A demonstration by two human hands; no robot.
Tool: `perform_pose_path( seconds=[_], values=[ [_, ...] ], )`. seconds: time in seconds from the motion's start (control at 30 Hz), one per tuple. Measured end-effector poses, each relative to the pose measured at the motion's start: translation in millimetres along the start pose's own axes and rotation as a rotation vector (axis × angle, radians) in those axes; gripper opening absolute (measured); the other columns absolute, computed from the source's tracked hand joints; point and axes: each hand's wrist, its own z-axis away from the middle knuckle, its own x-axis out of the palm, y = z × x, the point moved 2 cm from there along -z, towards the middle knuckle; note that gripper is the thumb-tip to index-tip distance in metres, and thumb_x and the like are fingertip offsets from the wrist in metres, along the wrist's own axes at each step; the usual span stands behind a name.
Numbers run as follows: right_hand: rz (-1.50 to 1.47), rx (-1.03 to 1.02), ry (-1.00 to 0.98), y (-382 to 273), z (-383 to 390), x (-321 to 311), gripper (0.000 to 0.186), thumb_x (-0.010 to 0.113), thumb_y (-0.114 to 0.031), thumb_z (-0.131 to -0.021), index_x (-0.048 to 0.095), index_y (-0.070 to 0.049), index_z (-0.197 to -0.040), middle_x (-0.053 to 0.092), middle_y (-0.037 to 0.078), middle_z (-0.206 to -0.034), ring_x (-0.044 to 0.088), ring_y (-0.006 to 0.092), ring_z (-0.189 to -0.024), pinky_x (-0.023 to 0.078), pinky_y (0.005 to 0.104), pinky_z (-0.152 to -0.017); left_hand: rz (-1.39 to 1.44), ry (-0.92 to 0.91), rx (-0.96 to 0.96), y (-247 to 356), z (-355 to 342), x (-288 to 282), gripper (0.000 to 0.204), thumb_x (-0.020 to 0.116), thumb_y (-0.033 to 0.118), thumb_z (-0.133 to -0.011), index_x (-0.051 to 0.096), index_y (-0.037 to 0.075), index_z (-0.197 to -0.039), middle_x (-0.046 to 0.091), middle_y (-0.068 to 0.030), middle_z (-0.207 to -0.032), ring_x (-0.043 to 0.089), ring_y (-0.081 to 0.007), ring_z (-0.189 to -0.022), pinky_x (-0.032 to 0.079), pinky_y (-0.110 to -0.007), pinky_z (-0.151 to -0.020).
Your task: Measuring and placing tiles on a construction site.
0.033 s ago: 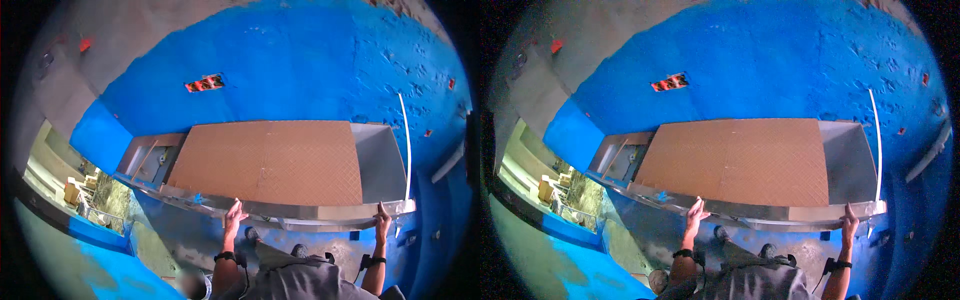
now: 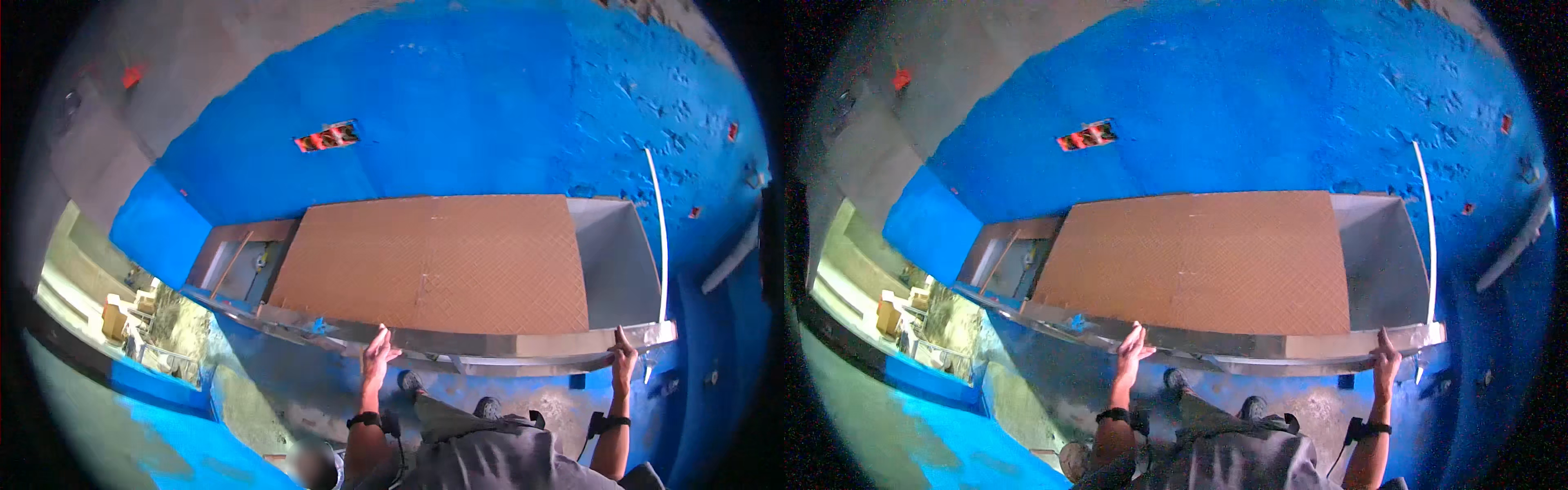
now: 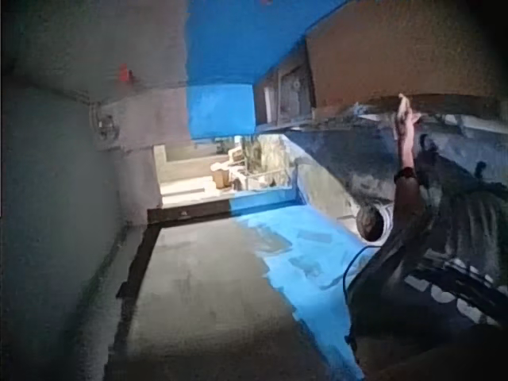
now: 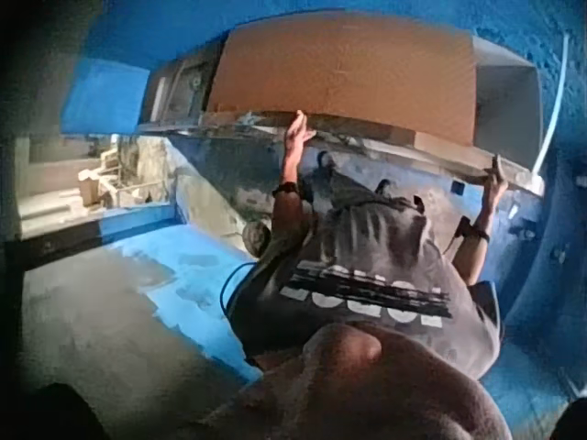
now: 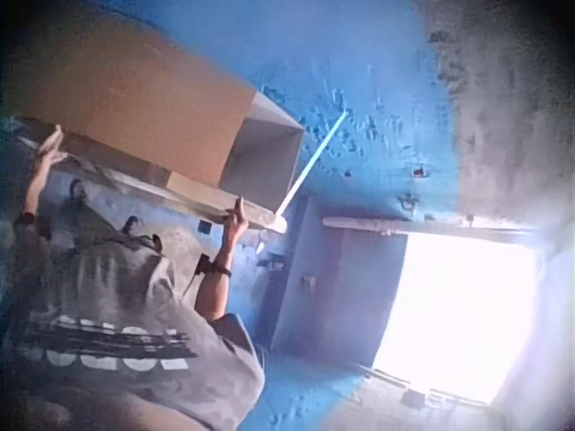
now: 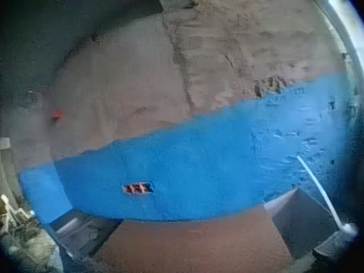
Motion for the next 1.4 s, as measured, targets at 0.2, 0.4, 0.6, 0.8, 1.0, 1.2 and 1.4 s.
perform_pose_path(
  seconds=[0.2, 0.4, 0.6, 0.8, 1.0, 1.2, 1.4],
  values=[
    [0.072, 0.01, 0.21, 11, 1, -18, 0.064, 0.048, 0.005, -0.08, 0.059, -0.003, -0.142, 0.067, 0.013, -0.132, 0.064, 0.0149, -0.096, 0.054, 0.028, -0.075, 0.01, -0.074, 0.032, -16, -14, -6, 0.063, 0.061, 0.031, -0.102, 0.04, 0.005, -0.155, 0.045, -0.013, -0.158, 0.069, -0.0222, -0.108, 0.059, -0.039, -0.092],
    [-0.105, 0.084, 0.203, -11, 4, -21, 0.037, 0.049, 0.002, -0.078, 0.073, 0.005, -0.106, 0.065, 0.014, -0.137, 0.062, 0.0118, -0.064, 0.052, 0.028, -0.058, -0.069, 0.023, -0.042, 14, -5, -6, 0.059, 0.057, 0.031, -0.102, 0.042, 0.01, -0.155, 0.044, -0.011, -0.159, 0.068, -0.016, -0.099, 0.055, -0.035, -0.086],
    [-0.23, 0.098, 0.196, -18, 7, -25, 0.022, 0.046, 0.002, -0.076, 0.067, 0.007, -0.073, 0.055, 0.014, -0.15, 0.063, 0.012, -0.059, 0.052, 0.0274, -0.054, -0.006, -0.008, -0.087, -12, -26, -12, 0.059, 0.055, 0.032, -0.103, 0.039, 0.02, -0.158, 0.047, -0.0098, -0.157, 0.066, -0.0146, -0.082, 0.052, -0.037, -0.086],
    [0.034, 0.069, 0.119, -20, -1, -8, 0.025, 0.048, 0.003, -0.083, 0.071, 0.01, -0.09, 0.05, 0.01, -0.155, 0.063, 0.0214, -0.122, 0.061, 0.0318, -0.068, -0.158, -0.009, 0.044, -23, -22, -49, 0.055, 0.061, 0.021, -0.102, 0.045, 0.007, -0.153, 0.047, -0.0117, -0.154, 0.056, -0.0255, -0.127, 0.056, -0.038, -0.089],
    [-0.204, 0.111, 0.182, -4, 17, -25, 0.06, 0.048, 0.003, -0.078, 0.059, 0.008, -0.136, 0.053, 0.015, -0.151, 0.052, 0.0217, -0.131, 0.04, 0.03, -0.108, -0.009, 0.037, -0.1, 3, -18, 8, 0.055, 0.064, 0.025, -0.102, 0.048, 0.005, -0.151, 0.052, -0.009, -0.153, 0.068, -0.0212, -0.103, 0.059, -0.037, -0.087],
    [-0.27, 0.008, 0.19, 20, 0, -10, 0.012, 0.049, 0.002, -0.081, 0.057, 0.006, -0.073, 0.054, 0.015, -0.149, 0.054, 0.0086, -0.055, 0.044, 0.026, -0.049, 0.03, 0.073, -0.073, 3, -13, -14, 0.049, 0.054, 0.015, -0.105, 0.046, 0.008, -0.152, 0.057, -0.0102, -0.148, 0.07, -0.0183, -0.082, 0.06, -0.042, -0.086],
    [-0.19, -0.019, 0.193, 33, 2, -16, 0.014, 0.048, 0.001, -0.082, 0.055, 0.005, -0.07, 0.054, 0.014, -0.15, 0.051, 0.0078, -0.053, 0.043, 0.0257, -0.049, 0.076, 0.113, -0.069, 0, -18, -10, 0.048, 0.054, 0.015, -0.105, 0.047, 0.008, -0.152, 0.057, -0.0103, -0.147, 0.07, -0.0179, -0.079, 0.06, -0.041, -0.085]
  ],
)
